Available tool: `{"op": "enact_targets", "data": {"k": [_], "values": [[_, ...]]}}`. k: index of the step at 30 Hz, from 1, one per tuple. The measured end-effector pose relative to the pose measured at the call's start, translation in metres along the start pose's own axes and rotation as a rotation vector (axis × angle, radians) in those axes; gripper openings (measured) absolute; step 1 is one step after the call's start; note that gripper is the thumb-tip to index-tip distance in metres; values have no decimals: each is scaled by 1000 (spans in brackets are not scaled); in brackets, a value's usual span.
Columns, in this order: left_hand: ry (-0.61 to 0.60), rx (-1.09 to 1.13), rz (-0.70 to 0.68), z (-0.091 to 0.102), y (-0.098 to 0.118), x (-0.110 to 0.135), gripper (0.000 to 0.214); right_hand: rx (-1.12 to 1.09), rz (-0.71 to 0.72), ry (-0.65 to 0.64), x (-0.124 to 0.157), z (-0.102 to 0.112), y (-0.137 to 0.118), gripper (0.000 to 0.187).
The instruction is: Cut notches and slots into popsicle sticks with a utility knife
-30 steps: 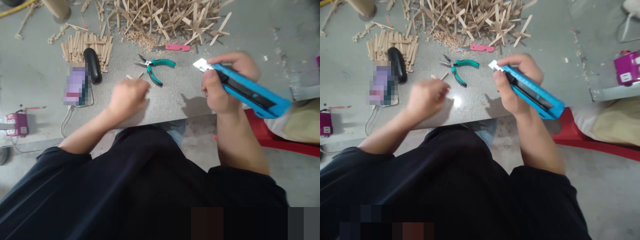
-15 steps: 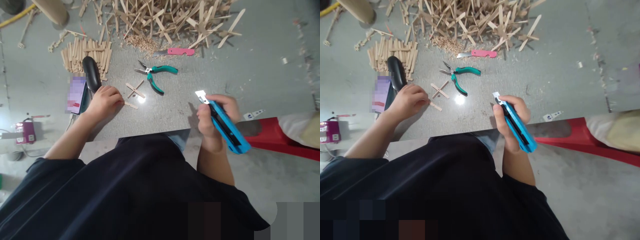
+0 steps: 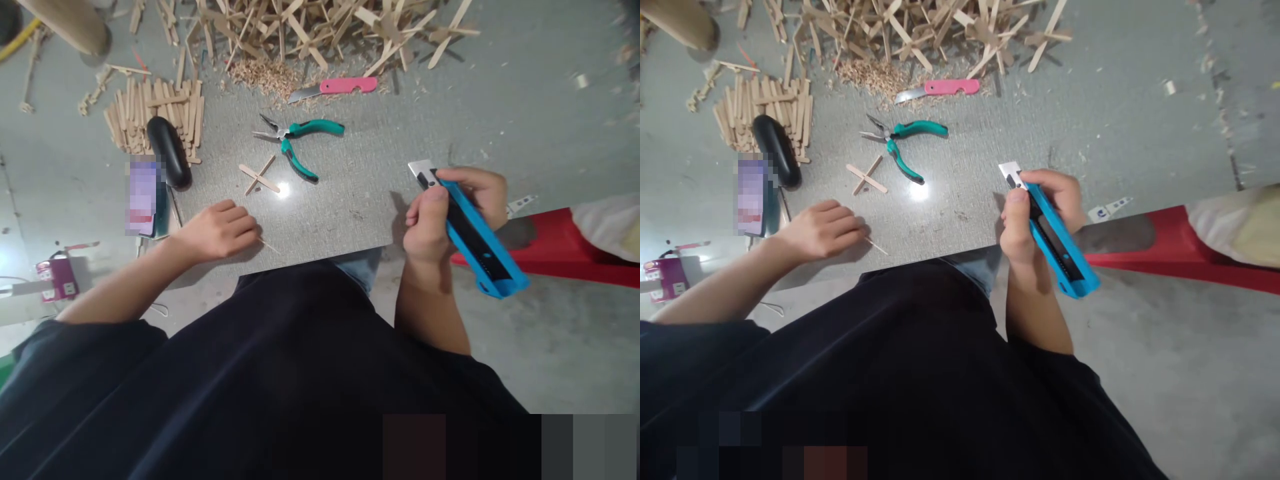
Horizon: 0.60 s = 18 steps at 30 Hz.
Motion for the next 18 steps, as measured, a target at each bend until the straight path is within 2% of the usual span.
{"op": "enact_targets", "data": {"k": [3, 5, 7, 9, 12, 14, 16, 18], "values": [[-3, -31, -110, -11, 3, -46, 38, 9, 105, 129, -2, -3, -12, 39], [-40, -31, -120, -20, -3, -78, 44, -26, 118, 135, -3, -5, -15, 35], [-104, -42, -32, -28, -15, -104, 49, -65, 132, 139, -4, -5, -14, 33], [-87, -69, 105, -32, -28, -120, 52, -82, 142, 134, -3, -5, -10, 32], [-24, -77, 174, -33, -32, -125, 47, -88, 155, 168, -3, -5, -4, 34], [5, -53, 113, -31, -23, -120, 42, -103, 169, 212, -3, -7, -1, 34], [-37, 5, -10, -31, -9, -114, 40, -134, 195, 257, -6, -9, 2, 34], [-70, 39, -76, -33, 3, -113, 40, -157, 192, 279, -9, -11, 5, 33]]}}
Point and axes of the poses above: each hand's wrist, its own x-axis away from the middle knuckle, its own z-axis out of the back of the hand, y = z × x, the point moved 2 cm from there along -x, towards the middle knuckle, and after that the axes turned 13 degrees about x, right-handed, at the moved point
